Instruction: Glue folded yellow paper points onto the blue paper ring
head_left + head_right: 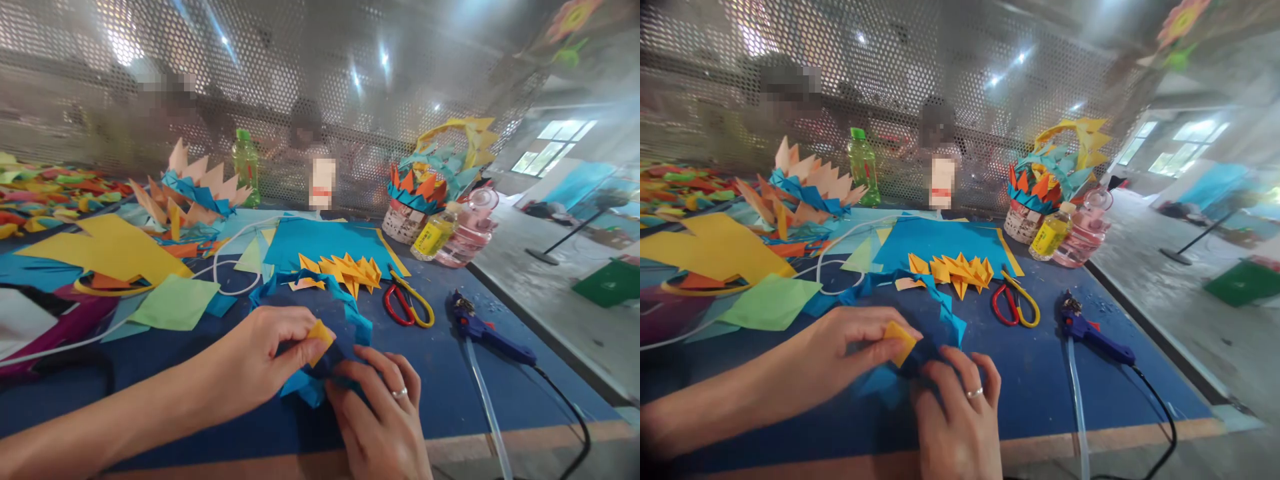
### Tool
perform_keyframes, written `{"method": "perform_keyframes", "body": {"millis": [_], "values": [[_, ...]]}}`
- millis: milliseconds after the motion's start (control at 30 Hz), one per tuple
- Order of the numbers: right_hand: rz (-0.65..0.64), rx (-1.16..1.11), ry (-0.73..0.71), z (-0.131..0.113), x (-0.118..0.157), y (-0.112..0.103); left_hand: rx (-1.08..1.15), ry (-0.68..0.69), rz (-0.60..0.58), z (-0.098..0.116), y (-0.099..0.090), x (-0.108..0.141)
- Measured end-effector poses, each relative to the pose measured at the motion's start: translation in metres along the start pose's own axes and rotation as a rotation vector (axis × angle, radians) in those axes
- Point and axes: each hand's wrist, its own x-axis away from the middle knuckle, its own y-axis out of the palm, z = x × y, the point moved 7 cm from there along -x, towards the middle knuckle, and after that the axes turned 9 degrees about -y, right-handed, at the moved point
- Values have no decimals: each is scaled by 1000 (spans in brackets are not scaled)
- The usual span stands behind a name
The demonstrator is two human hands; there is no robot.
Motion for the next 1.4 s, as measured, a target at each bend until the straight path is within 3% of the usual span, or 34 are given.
{"method": "perform_keyframes", "body": {"millis": [167, 467, 700, 1000, 1400], "values": [[-98, 54, -25, -6, 1, 1, -107, 74, -57, 8, 13, 8], [-125, 30, -9, -3, 1, 1, -138, 82, -59, 7, 13, 5], [-7, -26, 49, 2, 1, 2, -125, 67, -76, 5, 15, 7], [-10, -68, 48, 2, -4, 0, -85, 75, -95, 7, 19, 7], [-174, -102, 48, 5, -7, 3, -64, -23, -148, -2, 21, 6]]}}
